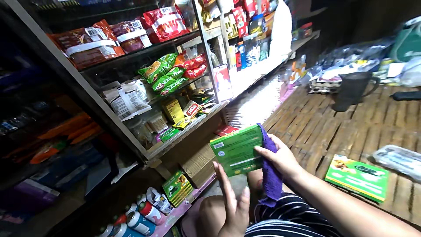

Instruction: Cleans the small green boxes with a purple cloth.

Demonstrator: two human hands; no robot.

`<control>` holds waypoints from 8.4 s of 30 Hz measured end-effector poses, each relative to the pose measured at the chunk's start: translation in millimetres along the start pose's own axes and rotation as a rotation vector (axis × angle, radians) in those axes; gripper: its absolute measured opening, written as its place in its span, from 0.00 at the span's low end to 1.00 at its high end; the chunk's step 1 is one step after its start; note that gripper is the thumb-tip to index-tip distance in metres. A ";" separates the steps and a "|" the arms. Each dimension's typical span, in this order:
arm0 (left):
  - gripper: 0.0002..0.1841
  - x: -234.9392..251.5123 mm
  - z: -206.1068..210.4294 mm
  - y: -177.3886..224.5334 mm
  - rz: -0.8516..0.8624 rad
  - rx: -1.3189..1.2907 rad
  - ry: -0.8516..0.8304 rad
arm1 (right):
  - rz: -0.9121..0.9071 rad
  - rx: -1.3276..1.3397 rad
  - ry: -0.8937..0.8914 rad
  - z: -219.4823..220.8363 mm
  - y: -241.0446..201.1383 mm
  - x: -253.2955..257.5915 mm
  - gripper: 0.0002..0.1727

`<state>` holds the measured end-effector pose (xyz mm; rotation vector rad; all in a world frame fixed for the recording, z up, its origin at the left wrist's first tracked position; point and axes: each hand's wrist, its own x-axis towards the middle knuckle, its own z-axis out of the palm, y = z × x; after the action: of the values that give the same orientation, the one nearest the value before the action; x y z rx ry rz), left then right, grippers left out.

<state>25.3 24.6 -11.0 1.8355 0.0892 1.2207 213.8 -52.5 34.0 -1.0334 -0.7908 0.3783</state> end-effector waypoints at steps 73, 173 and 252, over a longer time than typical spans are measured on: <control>0.25 -31.0 13.0 -5.9 0.032 -0.308 0.160 | -0.502 -0.394 -0.288 36.3 77.8 -68.8 0.42; 0.13 -32.8 5.9 5.2 -0.197 -0.279 0.112 | -0.962 -0.424 -0.406 50.1 56.1 -53.9 0.29; 0.34 -23.5 12.4 11.3 -0.267 -0.305 -0.054 | -0.889 -0.527 -0.261 31.8 34.4 -33.5 0.31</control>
<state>18.4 -1.7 -20.9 1.5341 0.1076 0.9417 170.5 -37.1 -0.8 -1.0066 -1.5400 -0.4951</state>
